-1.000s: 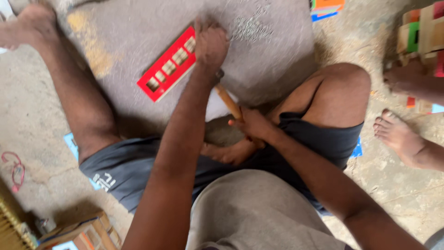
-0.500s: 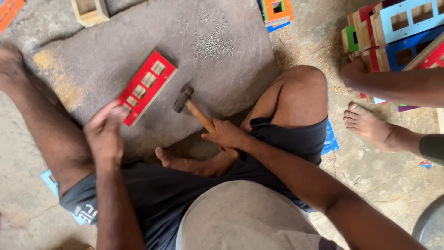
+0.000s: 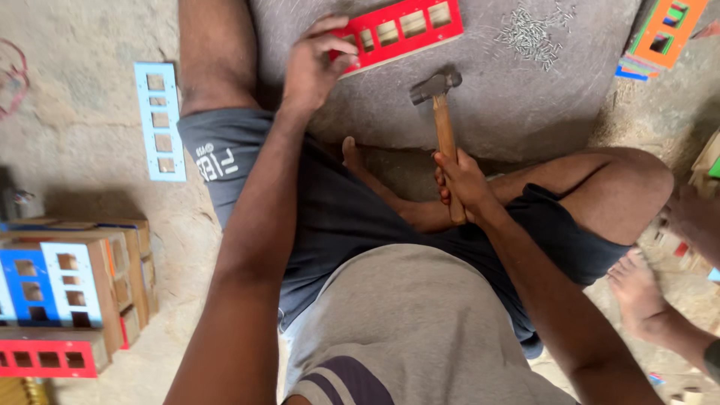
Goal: The person sits on the floor and assembles small, colorful wooden blocks by hammering nails into them. They handle red, blue, orange, and green blocks, using a hammer to secure the pieces together. The person works on each block individually, placing completed ones aside.
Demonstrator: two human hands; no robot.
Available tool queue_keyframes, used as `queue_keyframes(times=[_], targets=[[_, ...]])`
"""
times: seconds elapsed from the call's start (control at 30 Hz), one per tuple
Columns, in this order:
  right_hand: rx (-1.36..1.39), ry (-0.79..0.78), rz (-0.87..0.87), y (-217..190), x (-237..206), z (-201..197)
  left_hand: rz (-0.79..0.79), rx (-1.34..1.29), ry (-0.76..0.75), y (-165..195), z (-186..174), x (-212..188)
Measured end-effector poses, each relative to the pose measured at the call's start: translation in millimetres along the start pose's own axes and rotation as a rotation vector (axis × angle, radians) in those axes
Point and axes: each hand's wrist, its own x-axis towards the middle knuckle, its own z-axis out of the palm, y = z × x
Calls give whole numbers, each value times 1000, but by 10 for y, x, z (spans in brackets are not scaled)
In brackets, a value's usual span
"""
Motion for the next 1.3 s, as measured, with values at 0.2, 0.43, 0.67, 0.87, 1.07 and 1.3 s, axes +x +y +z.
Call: queue_keyframes(times=[0.2,0.43,0.67,0.87,1.07,1.3], targets=[[-287,22,-230,-103,-106,223,-85,45,-118,-84,86,-3],[-509,33,-536,-374,-57,384,-80,87,-104,-215,159,-33],[-798,129,-746,-652,160,475,-34,109,-117,-99,120,7],[-482,101,-712,-815,-335,328,-31,328,-141,-14,39,19],[-83,-80,-1382,-570,-115,275,-129,552,-231,42,53,66],[-778,148,-835,-345,442,158,-13,474,-174,113,-7,69]])
